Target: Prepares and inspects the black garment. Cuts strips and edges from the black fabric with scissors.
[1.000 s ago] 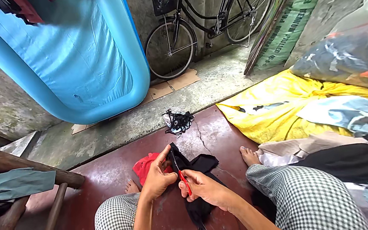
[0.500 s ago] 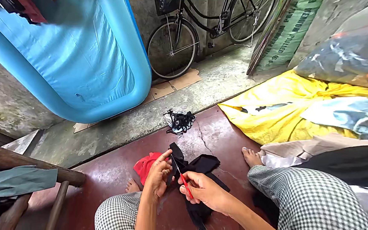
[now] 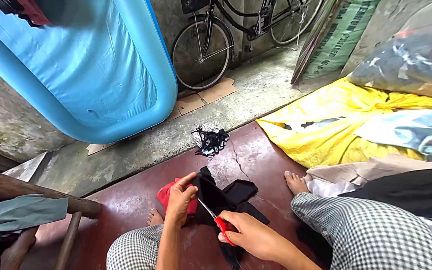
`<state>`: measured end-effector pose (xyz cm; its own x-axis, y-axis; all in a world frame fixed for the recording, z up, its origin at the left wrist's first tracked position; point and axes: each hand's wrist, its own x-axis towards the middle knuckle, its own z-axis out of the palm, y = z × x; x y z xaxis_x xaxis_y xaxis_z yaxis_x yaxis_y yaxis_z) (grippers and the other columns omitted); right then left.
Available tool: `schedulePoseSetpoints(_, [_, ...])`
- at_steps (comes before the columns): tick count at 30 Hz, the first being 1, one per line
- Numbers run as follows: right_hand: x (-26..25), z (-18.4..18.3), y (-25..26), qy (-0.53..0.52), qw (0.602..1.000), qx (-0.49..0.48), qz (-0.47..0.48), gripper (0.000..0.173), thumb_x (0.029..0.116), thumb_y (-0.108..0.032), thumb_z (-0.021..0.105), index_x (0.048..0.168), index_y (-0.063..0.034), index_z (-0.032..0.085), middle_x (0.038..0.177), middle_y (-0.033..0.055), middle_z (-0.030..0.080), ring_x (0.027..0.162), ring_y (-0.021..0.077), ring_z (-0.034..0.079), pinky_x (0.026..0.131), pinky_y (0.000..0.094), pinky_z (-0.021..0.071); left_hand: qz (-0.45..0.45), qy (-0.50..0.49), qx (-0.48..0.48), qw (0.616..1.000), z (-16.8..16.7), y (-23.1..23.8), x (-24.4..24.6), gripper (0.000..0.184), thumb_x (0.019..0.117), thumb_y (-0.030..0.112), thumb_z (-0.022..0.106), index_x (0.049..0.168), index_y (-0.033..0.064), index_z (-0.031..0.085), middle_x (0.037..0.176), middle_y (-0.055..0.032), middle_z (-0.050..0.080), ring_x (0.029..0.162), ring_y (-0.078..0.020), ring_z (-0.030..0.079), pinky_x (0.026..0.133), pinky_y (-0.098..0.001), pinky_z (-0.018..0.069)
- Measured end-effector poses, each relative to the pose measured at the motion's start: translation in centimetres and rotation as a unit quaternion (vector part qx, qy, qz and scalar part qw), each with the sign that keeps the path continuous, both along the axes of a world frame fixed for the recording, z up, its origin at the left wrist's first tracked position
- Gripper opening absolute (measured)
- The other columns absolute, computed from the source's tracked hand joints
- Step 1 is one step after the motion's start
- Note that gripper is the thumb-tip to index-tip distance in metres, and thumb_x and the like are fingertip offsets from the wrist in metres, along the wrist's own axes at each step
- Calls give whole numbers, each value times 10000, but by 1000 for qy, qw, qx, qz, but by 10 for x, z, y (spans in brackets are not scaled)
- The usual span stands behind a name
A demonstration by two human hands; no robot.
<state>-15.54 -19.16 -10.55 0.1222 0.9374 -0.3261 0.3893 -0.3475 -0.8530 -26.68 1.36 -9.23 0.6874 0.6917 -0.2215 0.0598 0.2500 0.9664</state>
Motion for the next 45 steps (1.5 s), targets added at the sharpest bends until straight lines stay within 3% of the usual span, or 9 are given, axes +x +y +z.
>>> schedulePoseSetpoints(2, [2,0,0,0,1000,16,-27,335,969,-373,672,1211,-143,642,970,67,681,884,205,666,798,458,550,-4,-33,6,999,10,0,-4,573,867,-120,633,1409,63,599,1336,-175,630,966,-294,699,819,-444,613])
schedulePoseSetpoints(6, [1,2,0,14,997,45,-60,354,970,-381,663,1245,-159,640,986,41,692,880,169,678,800,417,570,-53,-57,36,996,17,0,-10,862,759,-93,746,1536,158,470,1441,-158,548,869,-290,709,807,-463,629])
schedulePoseSetpoints(9, [-2,0,2,14,995,60,-72,352,968,-383,661,1237,-157,640,969,38,691,856,167,674,783,414,569,-75,-53,64,994,14,-3,-9,963,721,-91,781,1567,198,424,1470,-132,528,860,-273,709,797,-440,626])
schedulePoseSetpoints(22, [-12,-3,8,21,993,78,-82,383,965,-409,661,1271,-181,629,972,31,691,851,159,672,782,413,569,-116,-42,72,990,24,6,-20,992,730,-83,781,1587,236,396,1462,-131,540,824,-253,704,757,-410,626])
schedulePoseSetpoints(26, [-13,-3,9,16,993,81,-85,385,962,-418,661,1268,-186,629,967,33,693,852,164,676,774,422,571,-113,-38,65,991,25,6,-21,981,740,-88,778,1585,231,396,1390,-159,590,778,-255,705,741,-411,630])
schedulePoseSetpoints(30, [-14,-4,10,-2,994,77,-82,384,964,-411,657,1274,-186,628,990,40,698,885,183,682,793,450,571,-112,-36,71,991,23,4,-19,979,732,-102,761,1581,236,407,1446,-129,555,776,-237,699,735,-402,627])
schedulePoseSetpoints(33, [-14,-3,9,24,994,74,-73,414,961,-411,666,1298,-177,610,986,40,694,865,171,680,783,422,573,-117,-39,73,990,24,3,-19,998,716,-114,752,1583,235,401,1460,-124,543,735,-223,684,691,-383,619])
schedulePoseSetpoints(38, [-18,-1,8,95,989,102,-59,624,897,-503,720,1365,-133,538,1054,50,628,819,150,626,714,360,557,-136,-76,79,985,27,-2,-19,1073,703,-79,795,1611,256,332,1557,-79,439,736,-187,669,693,-363,611])
schedulePoseSetpoints(45, [-12,5,6,92,987,128,-44,588,891,-524,724,1330,-162,575,966,10,647,759,110,626,664,314,547,-137,-118,98,979,31,-3,-21,1107,703,-124,768,1620,291,308,1561,-95,425,738,-185,666,676,-351,609])
